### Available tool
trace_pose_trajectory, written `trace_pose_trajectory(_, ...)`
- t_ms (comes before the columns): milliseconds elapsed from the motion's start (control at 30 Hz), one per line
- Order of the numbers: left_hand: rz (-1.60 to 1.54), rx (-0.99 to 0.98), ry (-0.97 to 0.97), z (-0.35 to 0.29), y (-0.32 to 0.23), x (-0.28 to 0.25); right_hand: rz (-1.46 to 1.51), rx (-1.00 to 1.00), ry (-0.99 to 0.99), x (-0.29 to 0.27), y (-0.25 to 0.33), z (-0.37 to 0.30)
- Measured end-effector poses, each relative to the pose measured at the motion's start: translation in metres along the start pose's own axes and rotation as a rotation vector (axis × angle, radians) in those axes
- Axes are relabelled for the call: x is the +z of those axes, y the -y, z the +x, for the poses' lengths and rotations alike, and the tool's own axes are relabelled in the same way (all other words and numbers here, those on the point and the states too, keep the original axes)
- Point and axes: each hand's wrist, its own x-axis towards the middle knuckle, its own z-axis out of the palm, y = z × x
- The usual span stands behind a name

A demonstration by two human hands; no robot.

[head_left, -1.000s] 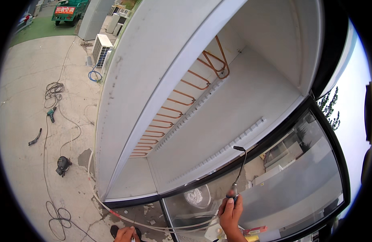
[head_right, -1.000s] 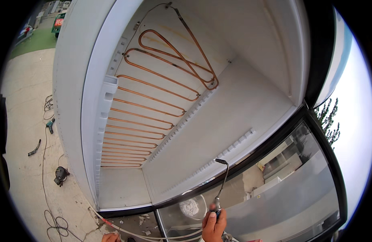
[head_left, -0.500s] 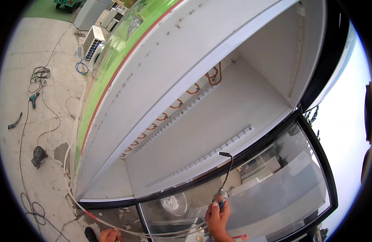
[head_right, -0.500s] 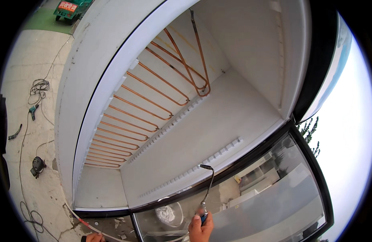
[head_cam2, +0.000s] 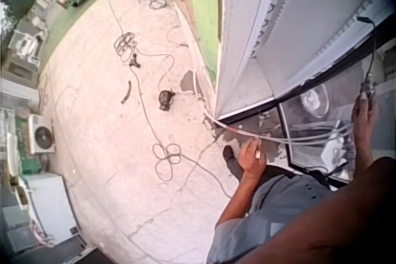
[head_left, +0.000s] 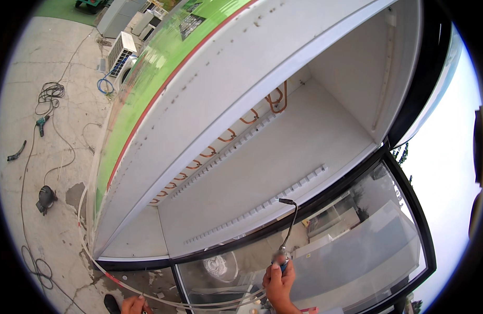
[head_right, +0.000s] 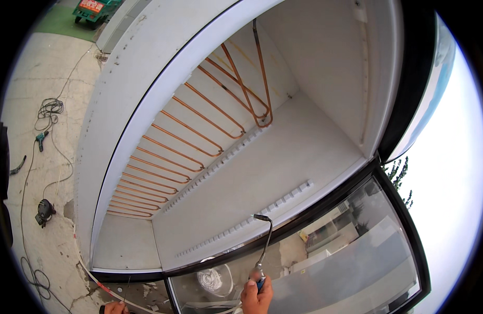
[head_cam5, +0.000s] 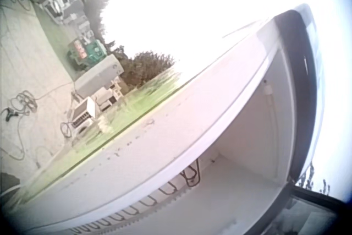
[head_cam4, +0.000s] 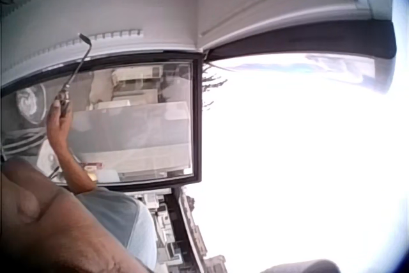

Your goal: The person uses a blowtorch to heat and solder copper tubes inside a commercial refrigerator. They ignite the torch, apply flame to the copper coils, and feed solder into the joints. Afterward, they move to a gas cylinder and connect a hose to it.

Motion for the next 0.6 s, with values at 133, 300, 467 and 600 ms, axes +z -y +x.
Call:
trace_pose_trajectory(133, 0.005, 0.008, -0.023, -0.002, -0.001, -0.001, -0.034, 0.009, 0.003, 0.001, 0.004, -0.003)
trace_pose_trajectory(300, -0.026, 0.015, -0.009, 0.005, -0.010, -0.012, 0.026, 0.049, 0.005, 0.002, 0.007, -0.006)
trace_pose_trajectory(467, -0.031, 0.050, -0.012, 0.015, -0.031, -0.020, 0.048, 0.079, 0.005, -0.009, -0.006, -0.006)
trace_pose_trajectory(600, 0.027, 0.023, 0.024, 0.018, -0.050, -0.024, 0.049, 0.087, 0.052, -0.013, -0.014, -0.012)
